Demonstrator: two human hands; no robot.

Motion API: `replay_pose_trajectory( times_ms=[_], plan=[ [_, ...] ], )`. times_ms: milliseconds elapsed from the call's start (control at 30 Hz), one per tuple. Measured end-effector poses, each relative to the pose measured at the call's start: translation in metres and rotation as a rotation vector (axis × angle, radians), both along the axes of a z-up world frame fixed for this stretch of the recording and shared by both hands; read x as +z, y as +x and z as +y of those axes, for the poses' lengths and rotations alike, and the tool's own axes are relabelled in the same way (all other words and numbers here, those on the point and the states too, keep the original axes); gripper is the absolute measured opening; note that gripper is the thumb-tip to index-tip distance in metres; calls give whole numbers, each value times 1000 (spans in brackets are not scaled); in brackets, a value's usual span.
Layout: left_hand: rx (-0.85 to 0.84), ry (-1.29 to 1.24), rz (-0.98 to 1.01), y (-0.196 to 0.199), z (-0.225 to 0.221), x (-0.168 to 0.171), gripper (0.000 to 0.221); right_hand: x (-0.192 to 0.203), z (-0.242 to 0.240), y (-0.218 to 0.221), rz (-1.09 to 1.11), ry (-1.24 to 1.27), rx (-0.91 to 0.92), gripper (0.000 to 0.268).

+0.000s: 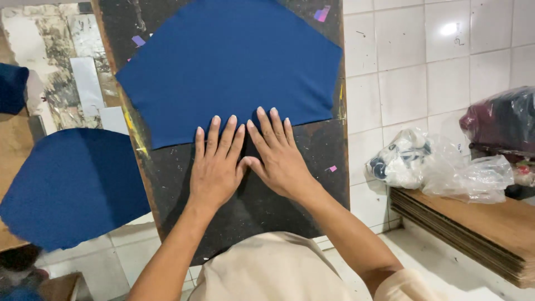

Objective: Positioning and smoothing blue garment pieces onto a screen printing platen at a workstation.

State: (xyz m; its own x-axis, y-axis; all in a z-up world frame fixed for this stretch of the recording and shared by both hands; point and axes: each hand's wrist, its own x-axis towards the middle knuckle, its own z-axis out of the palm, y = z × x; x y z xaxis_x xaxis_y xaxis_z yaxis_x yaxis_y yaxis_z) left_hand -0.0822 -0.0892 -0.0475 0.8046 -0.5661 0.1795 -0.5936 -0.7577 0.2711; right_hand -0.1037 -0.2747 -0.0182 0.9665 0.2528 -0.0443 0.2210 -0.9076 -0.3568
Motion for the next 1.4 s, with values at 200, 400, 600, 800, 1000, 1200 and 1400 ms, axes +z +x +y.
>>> replay_pose_trajectory(
  times_ms=[200,400,600,800,1000,1200,1400],
  plan=[
    [-51,6,40,0,10,5,66,-1,-84,38,-198,30,-137,60],
    [-13,-149,-62,34,-12,9,52,-16,-164,25,-289,310,-552,8],
    [-193,-34,51,132,-91,14,59,22,-135,-5,-66,676,-895,20],
    [-680,121,75,83,-144,-1,67,1,-174,-26,-173,803,-882,19],
    [-911,15,192,-4,-114,0,58,8,-172,-23,-343,720,-816,16],
    [-228,-13,48,-7,-26,5,83,9,-92,-10,-329,181,-217,48],
    [-44,131,121,31,106,0,95,-2,-56,-27,-144,-188,-158,77]
  ],
)
